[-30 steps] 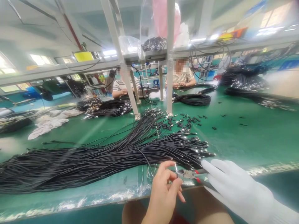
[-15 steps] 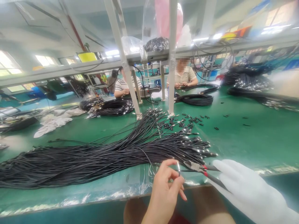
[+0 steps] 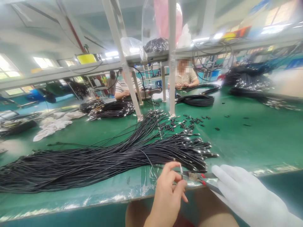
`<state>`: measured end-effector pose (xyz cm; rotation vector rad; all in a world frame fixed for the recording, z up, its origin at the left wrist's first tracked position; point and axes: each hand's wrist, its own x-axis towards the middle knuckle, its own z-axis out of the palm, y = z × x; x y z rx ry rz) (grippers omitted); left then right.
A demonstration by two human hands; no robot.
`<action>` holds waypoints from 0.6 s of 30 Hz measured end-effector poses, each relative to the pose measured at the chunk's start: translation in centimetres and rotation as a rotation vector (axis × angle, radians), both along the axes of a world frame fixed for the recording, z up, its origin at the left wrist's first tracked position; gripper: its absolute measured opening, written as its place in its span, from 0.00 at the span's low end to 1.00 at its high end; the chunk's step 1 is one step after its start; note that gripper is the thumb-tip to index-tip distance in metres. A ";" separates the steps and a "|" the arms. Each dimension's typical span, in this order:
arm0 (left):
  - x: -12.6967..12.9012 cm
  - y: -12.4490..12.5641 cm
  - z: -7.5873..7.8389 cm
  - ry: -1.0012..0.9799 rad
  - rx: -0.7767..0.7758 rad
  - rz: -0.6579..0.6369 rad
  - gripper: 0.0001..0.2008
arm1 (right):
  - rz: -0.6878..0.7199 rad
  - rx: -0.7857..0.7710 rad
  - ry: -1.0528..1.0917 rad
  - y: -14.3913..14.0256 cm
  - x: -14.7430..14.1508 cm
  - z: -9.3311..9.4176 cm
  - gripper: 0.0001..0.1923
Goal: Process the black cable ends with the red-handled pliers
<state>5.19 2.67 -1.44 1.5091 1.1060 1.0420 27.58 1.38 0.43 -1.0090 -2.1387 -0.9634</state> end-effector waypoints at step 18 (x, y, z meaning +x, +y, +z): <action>2.4 -4.0 -2.1 0.610 0.765 0.190 0.15 | -0.254 -0.335 0.292 7.2 6.0 -1.8 0.17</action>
